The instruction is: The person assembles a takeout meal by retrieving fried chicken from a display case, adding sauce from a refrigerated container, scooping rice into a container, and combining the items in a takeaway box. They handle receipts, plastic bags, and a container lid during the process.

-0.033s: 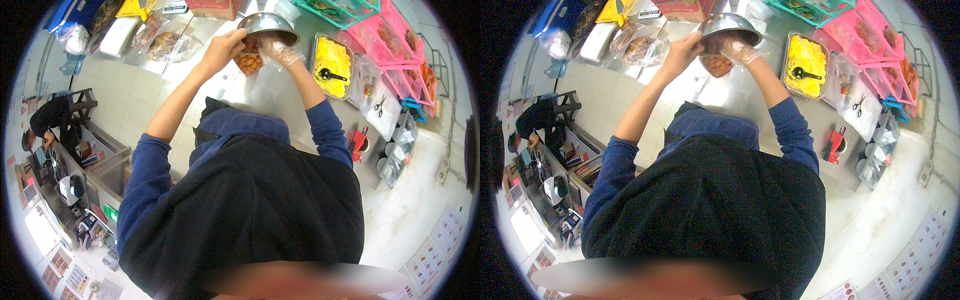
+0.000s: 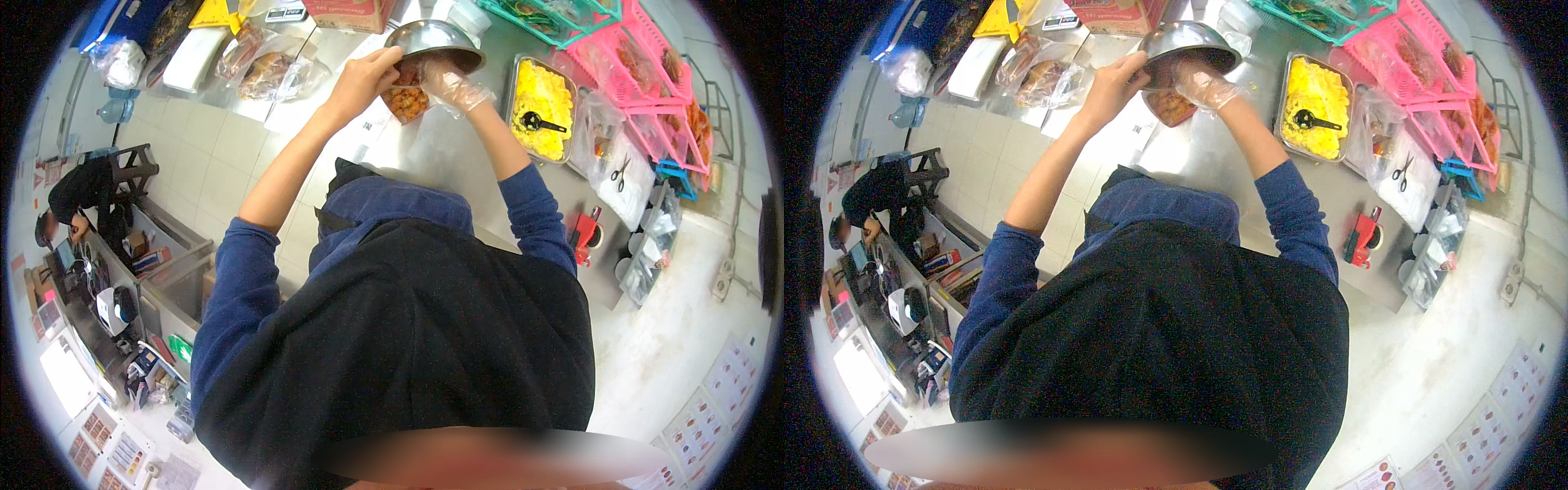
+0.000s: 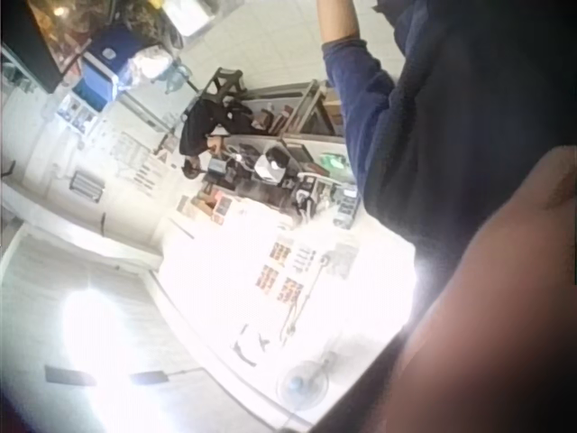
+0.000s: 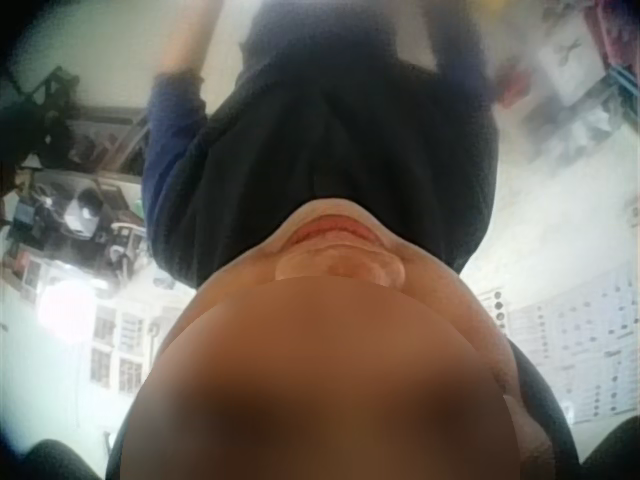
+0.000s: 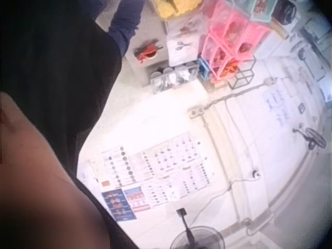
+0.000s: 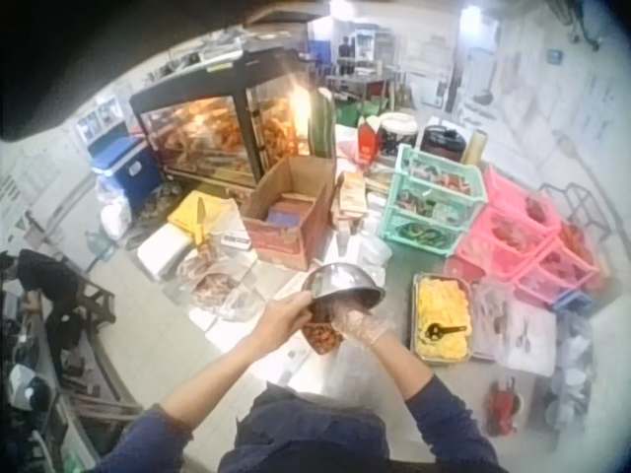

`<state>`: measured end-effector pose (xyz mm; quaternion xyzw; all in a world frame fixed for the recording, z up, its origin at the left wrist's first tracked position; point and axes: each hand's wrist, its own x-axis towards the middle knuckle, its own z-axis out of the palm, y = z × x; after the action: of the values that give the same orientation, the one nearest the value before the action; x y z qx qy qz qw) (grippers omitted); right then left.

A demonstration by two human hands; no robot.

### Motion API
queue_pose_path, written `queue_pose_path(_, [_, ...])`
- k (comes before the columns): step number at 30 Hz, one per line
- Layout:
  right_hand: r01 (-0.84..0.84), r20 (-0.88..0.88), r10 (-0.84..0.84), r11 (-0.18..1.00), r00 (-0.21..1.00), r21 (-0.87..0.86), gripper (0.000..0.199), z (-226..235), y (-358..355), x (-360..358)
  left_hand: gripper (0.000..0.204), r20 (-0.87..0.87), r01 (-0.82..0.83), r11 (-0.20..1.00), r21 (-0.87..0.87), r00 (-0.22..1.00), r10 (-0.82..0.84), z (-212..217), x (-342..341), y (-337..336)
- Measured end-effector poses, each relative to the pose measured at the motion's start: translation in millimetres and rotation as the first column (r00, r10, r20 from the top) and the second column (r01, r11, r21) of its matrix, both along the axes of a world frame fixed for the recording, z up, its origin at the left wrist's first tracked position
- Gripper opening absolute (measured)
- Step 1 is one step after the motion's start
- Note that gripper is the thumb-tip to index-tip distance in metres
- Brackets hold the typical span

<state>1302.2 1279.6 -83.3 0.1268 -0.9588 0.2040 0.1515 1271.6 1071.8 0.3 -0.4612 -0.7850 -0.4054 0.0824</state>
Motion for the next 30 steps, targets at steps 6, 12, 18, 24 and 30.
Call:
queue_pose_path(6, [-0.09, 0.43, 0.11, 0.994, 0.896, -0.066, 0.034, -4.8, -11.1, 14.4, 0.03, 0.001, -0.276, 0.96, 0.047, 0.961, 0.276, 0.0, -26.8, -30.3])
queue_pose_path(12, [-0.02, 0.413, 0.199, 0.917, 0.889, -0.398, 0.036, -11.8, -11.7, 5.2, 0.015, 0.528, -0.521, 0.826, 0.215, 0.773, 0.35, -17.5, -32.6, -72.2])
queue_pose_path(18, [-0.058, 0.424, 0.156, 0.97, 0.892, -0.235, 0.031, -16.6, -10.6, -7.6, 0.035, 0.881, -0.661, 0.727, 0.187, 0.44, 0.173, -97.0, 8.6, -121.4])
queue_pose_path(24, [-0.162, 0.536, 0.208, 0.978, 0.818, -0.133, 0.032, -24.2, -18.0, -15.7, 0.023, 0.953, -0.74, 0.634, 0.226, 0.303, 0.013, -175.1, 48.2, -141.7])
queue_pose_path(30, [-0.052, 0.543, 0.001, 0.996, 0.84, 0.078, 0.036, -39.6, -28.0, -22.5, 0.025, 0.95, -0.74, 0.626, 0.245, 0.311, -0.004, -198.0, 61.7, -144.4])
